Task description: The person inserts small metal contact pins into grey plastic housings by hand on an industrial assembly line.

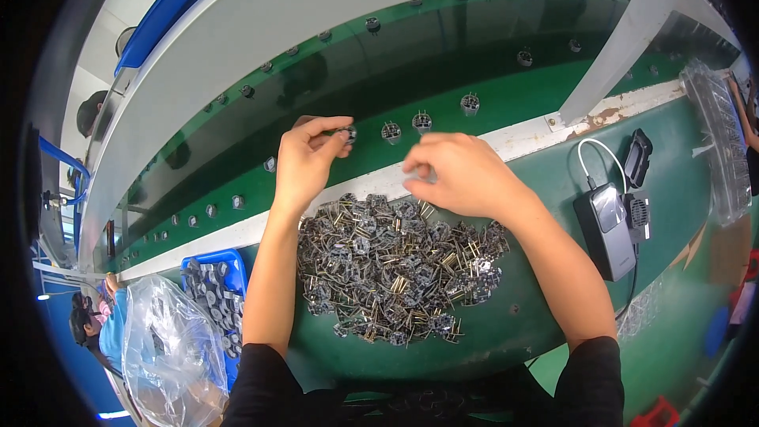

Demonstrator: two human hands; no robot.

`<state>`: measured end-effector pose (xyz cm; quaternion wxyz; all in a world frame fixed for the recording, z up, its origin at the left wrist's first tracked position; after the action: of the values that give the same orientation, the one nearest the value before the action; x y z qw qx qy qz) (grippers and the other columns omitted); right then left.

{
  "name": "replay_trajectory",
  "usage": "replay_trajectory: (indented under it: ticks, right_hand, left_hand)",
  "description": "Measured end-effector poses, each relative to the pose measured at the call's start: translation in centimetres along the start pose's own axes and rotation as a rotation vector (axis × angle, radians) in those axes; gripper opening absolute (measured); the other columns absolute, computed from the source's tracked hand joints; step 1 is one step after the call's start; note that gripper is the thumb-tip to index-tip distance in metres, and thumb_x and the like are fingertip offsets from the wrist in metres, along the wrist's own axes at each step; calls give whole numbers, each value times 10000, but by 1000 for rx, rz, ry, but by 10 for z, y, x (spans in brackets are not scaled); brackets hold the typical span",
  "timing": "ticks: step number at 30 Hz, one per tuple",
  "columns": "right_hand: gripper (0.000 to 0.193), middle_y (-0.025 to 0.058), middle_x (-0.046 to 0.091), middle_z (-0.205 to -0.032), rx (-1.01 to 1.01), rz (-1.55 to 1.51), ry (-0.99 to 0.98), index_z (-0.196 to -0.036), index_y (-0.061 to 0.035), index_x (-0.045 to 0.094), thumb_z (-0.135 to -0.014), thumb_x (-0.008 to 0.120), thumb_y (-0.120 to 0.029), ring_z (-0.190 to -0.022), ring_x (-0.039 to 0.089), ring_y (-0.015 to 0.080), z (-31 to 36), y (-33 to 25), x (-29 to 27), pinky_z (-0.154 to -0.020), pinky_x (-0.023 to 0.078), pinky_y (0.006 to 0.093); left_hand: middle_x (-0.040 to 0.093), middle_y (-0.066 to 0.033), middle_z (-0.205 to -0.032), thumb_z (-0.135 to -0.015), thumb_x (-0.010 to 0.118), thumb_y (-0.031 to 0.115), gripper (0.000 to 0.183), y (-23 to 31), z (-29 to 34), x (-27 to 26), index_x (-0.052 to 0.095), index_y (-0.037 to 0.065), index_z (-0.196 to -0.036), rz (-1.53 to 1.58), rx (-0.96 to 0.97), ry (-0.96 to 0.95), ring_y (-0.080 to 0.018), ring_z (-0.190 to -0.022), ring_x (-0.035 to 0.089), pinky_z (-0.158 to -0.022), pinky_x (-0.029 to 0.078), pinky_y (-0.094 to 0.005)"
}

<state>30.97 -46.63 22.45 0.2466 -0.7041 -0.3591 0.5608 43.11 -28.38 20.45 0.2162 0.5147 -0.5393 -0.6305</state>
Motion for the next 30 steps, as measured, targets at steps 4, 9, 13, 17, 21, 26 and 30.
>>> replay_trajectory:
  ticks: [4, 9, 13, 17, 21, 26, 30]
  right_hand:
    - [164, 74, 686, -842, 135, 166, -267, -873, -46, 709, -788, 702, -186, -816, 682, 275, 5, 12, 13, -733, 531, 391]
    - [131, 93, 694, -834, 79, 173, -310, -862, -23, 707, -752, 679, -88, -763, 678, 258, 10, 16, 24, -689, 525, 370]
    - [163, 117, 660, -833, 11, 169, -228, -901, -14, 712, -767, 623, -41, -801, 653, 294, 6, 8, 12, -724, 516, 394]
    - [190, 89, 584, -802, -57, 60, -163, -931, -9, 708, -762, 625, 16, -665, 588, 256, 3, 5, 6, -628, 489, 365]
    - [192, 79, 573, -835, 36, 28, -196, -943, -15, 702, -774, 629, 38, -685, 589, 233, 4, 5, 8, -618, 482, 360]
    - [132, 100, 575, -835, -59, 46, -74, -927, -16, 684, -814, 625, 17, -825, 617, 280, 2, -4, 1, -714, 505, 388]
    - [125, 84, 583, -831, 7, -78, -74, -936, -24, 703, -814, 680, -14, -763, 614, 236, -1, -6, 0, -672, 501, 361]
  left_hand:
    - [658, -144, -974, -859, 693, 81, 194, -19, -5, -10, 744, 22, -1037, -213, -46, 13, -206, -773, 694, -709, 536, -331]
    - [688, -160, -960, -830, 703, 119, 204, -30, -4, -8, 748, 40, -1013, -434, -12, -28, -289, -840, 683, -779, 526, -382]
    - [657, -156, -1008, -839, 645, 106, 259, -11, -9, -32, 720, 61, -1083, -368, 51, 67, -279, -823, 664, -779, 527, -384]
    - [628, -136, -1073, -790, 703, 184, 417, -14, -9, -67, 666, 108, -1199, -621, -4, 53, -289, -940, 646, -847, 518, -378]
    - [645, -132, -1089, -761, 783, 219, 478, -27, -5, -56, 668, 85, -1205, -717, -121, -183, -282, -972, 644, -866, 510, -376]
    - [669, -115, -1006, -751, 780, 116, 371, -39, -12, -42, 700, 46, -1106, -529, -103, -214, -206, -821, 676, -757, 520, -337]
    - [692, -104, -925, -731, 779, 53, 348, -37, -12, -36, 691, 18, -1065, -398, -16, -148, -161, -677, 656, -659, 520, -300]
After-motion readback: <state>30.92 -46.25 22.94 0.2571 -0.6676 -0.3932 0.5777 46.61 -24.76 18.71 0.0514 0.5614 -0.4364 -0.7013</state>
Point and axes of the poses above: each hand's wrist, its own z-axis away from the middle knuckle, its own x-axis out of the palm, y = z × x, the point moved 5 cm from there along -z, towards the middle knuckle
